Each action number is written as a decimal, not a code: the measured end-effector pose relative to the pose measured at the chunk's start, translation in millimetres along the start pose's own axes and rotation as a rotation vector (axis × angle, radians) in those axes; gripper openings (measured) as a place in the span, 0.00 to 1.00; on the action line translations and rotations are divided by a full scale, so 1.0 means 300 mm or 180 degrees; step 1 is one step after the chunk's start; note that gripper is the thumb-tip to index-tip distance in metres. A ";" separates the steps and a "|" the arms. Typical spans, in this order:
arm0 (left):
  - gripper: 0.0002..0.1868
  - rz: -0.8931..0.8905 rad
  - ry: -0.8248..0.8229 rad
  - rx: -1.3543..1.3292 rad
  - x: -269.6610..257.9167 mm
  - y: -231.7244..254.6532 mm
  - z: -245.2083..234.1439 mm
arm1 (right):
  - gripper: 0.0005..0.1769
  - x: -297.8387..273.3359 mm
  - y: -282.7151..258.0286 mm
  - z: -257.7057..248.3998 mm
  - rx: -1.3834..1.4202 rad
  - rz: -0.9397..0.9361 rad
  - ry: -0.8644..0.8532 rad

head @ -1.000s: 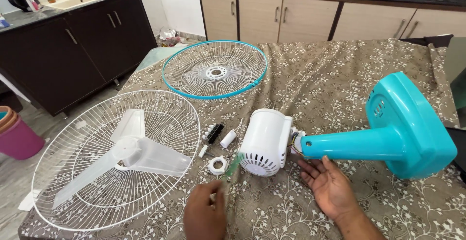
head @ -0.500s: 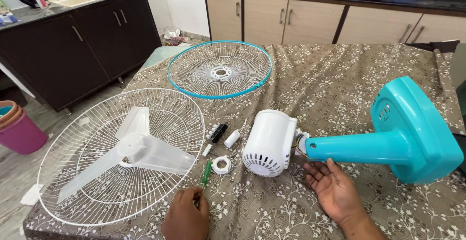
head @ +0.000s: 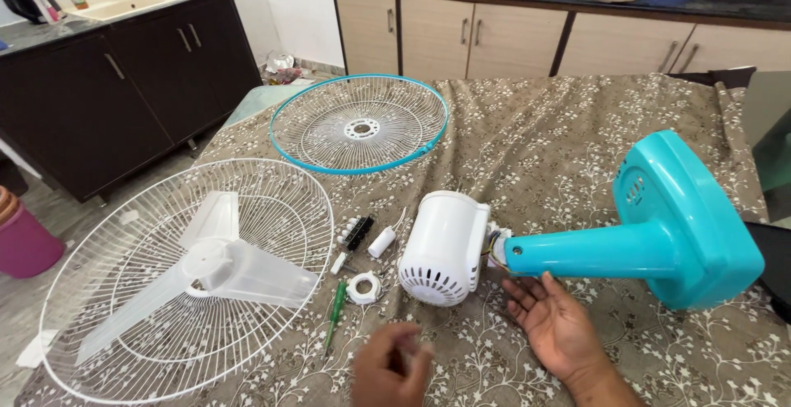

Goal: The person disassembles an electric fan on a table. They use a screwdriver to remove screws from the fan's neck and motor housing, then separate the motor casing to expose the internal components.

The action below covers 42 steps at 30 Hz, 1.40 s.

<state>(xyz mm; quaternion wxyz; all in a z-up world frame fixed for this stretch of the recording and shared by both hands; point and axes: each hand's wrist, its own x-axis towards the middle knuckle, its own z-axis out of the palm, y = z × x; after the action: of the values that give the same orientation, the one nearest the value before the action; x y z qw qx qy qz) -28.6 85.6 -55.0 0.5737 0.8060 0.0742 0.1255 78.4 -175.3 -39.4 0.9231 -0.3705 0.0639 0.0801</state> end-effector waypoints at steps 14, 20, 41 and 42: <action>0.37 -0.1937 -0.1280 -0.4404 0.114 0.086 0.481 | 0.17 0.021 0.004 -0.166 0.0361 -0.1161 -0.0183; 0.30 -0.1674 -0.1502 -0.5088 0.201 0.154 0.534 | 0.12 -0.071 -0.150 0.046 -0.3984 -0.2805 0.0706; 0.20 -0.1659 -0.1946 -0.4641 0.224 0.179 0.489 | 0.16 0.020 -0.284 0.238 -0.5711 -0.2137 -0.0530; 0.19 -0.1664 -0.1961 -0.4626 0.226 0.181 0.490 | 0.16 0.021 -0.287 0.239 -0.5718 -0.2112 -0.0523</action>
<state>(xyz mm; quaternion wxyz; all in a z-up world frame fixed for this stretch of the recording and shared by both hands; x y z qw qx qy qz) 77.2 -47.7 -41.4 0.9565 0.1897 -0.0009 -0.2215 105.5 -186.3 68.9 0.2719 -0.9320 -0.1943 -0.1404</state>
